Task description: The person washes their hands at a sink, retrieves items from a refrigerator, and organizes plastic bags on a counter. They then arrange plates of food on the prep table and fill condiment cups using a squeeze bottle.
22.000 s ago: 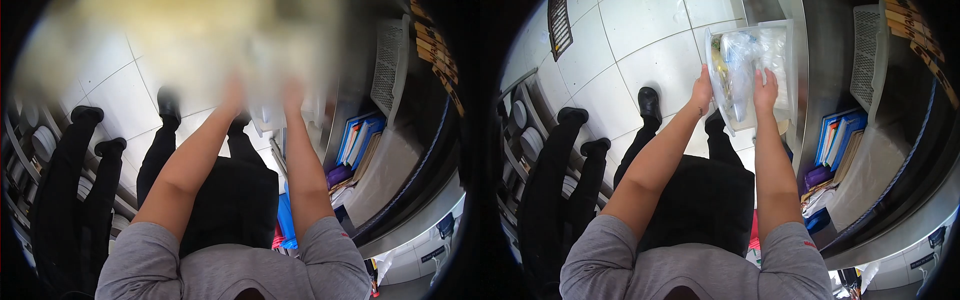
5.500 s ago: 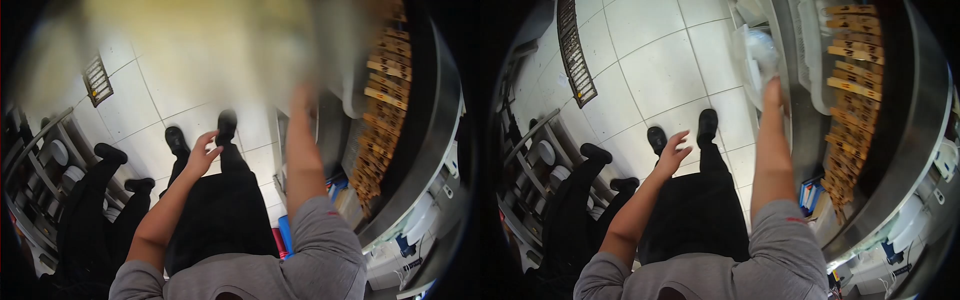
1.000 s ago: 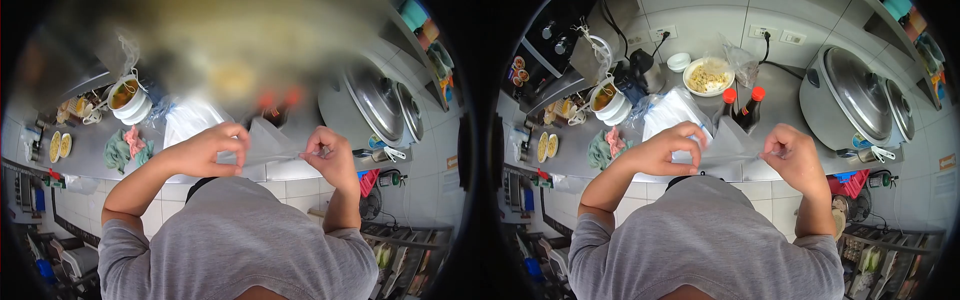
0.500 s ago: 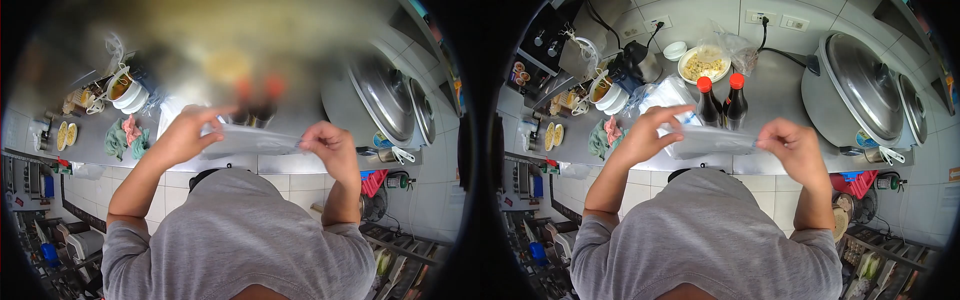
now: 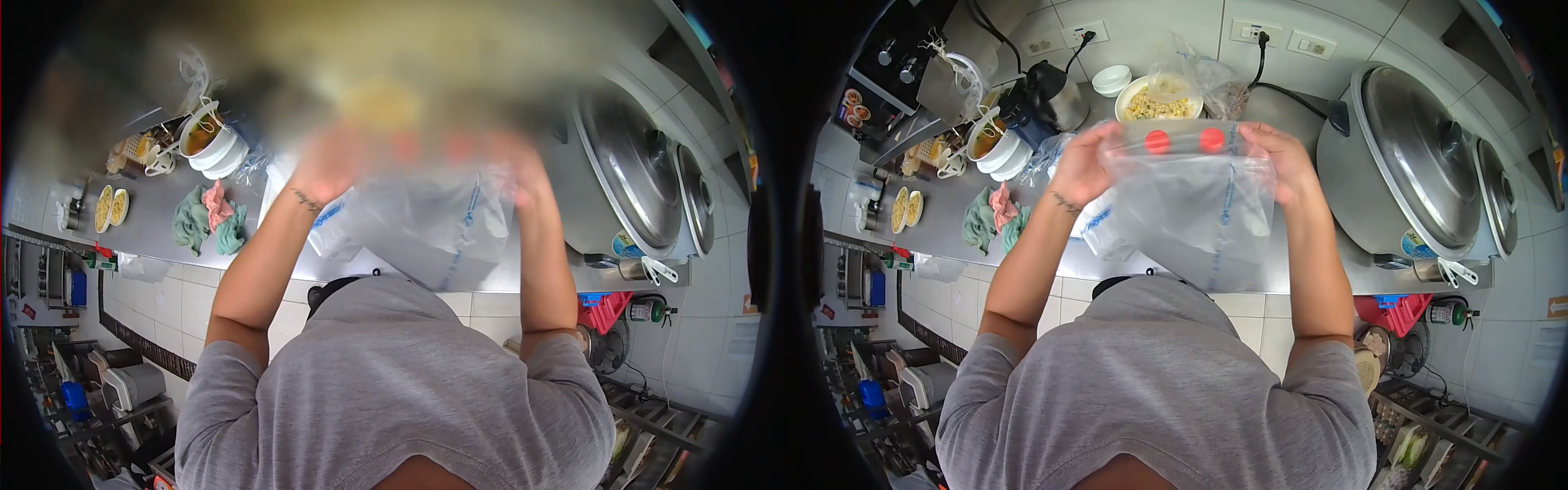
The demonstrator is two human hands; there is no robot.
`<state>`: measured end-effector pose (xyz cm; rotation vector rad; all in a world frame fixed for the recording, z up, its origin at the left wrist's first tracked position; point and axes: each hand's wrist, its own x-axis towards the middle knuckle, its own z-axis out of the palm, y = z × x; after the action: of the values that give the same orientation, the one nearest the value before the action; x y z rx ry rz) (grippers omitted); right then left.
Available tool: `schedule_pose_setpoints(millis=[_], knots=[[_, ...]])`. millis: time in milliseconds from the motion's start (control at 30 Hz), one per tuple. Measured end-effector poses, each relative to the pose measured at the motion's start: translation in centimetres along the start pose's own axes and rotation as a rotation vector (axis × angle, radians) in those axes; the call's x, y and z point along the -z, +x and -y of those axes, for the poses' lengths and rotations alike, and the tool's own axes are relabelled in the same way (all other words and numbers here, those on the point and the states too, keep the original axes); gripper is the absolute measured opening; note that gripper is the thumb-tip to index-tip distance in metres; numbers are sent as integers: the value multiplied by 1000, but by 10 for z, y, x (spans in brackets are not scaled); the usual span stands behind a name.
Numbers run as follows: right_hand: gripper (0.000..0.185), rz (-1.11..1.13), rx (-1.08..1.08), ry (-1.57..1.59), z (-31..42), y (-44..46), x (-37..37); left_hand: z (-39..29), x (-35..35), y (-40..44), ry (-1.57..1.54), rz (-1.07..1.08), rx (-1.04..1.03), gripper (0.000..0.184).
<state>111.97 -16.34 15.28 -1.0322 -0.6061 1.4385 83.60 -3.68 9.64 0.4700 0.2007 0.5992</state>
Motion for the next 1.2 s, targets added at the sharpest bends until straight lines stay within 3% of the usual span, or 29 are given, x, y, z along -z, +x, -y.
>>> schedule_pose_setpoints(millis=[67, 167, 233, 267, 300, 333, 367, 400, 467, 500, 533, 567, 600, 667, 733, 800, 867, 900, 1033, 1133, 1167, 1200], knots=[[31, -97, 52, -624, -42, 50, 56, 25, 37, 12, 236, -299, 157, 20], [32, -172, 349, -1142, -146, 87, 104, 75, 108, 23, 310, -426, 185, 26], [32, -331, 599, -1316, -211, 90, 128, 87, 127, 20, 1889, -647, 279, 28], [33, -406, 686, -1337, -225, 91, 137, 85, 124, 17, 1892, -647, 281, 28], [33, -447, 642, -1236, -218, 85, 134, 78, 114, 11, 1862, -703, -11, 32], [36, -436, 330, -782, -207, 77, 138, 72, 104, 3, 1808, -752, -296, 39], [40, -407, 24, -323, -180, 60, 130, 58, 86, -6, 1439, -721, -221, 51], [40, -406, 26, -320, -167, 50, 125, 58, 85, -14, 1443, -721, -222, 51], [56, -95, 229, -442, -155, 28, 120, 68, 84, -33, 1209, -293, -151, 62], [56, -100, 220, -439, -151, 25, 106, 77, 74, -28, 1376, -201, -145, 65], [65, -36, 201, -632, -153, 22, 86, 90, 62, -21, 1536, -103, -136, 69], [74, 31, 179, -824, -157, 20, 74, 99, 57, -13, 1529, -103, -122, 69], [74, 26, 174, -821, -166, 25, 76, 101, 54, 1, 1492, -149, -86, 73], [79, -72, 196, -638, -182, 42, 85, 98, 65, 28, 1455, -192, -50, 76], [79, -178, 279, -711, -179, 50, 86, 98, 98, 55, 1619, -204, 80, 76], [78, -290, 358, -786, -169, 52, 81, 93, 100, 70, 1581, -171, 66, 70], [80, -404, 441, -1030, -152, 54, 75, 97, 106, 91, 1652, -36, -212, 69], [80, -414, 443, -1033, -151, 55, 76, 90, 104, 96, 1560, -57, 26, 70], [90, -520, 439, -1159, -175, 50, 91, 77, 101, 103, 1778, -129, 184, 71], [88, -603, 642, -1190, -179, 22, 85, 54, 101, 74, 1636, -286, -253, 70], [75, -707, 684, -1135, -191, -1, 90, 42, 105, 57, 1614, -324, -407, 66], [62, -804, 718, -1071, -207, -14, 86, 10, 123, 19, 1932, -446, -517, 55]])
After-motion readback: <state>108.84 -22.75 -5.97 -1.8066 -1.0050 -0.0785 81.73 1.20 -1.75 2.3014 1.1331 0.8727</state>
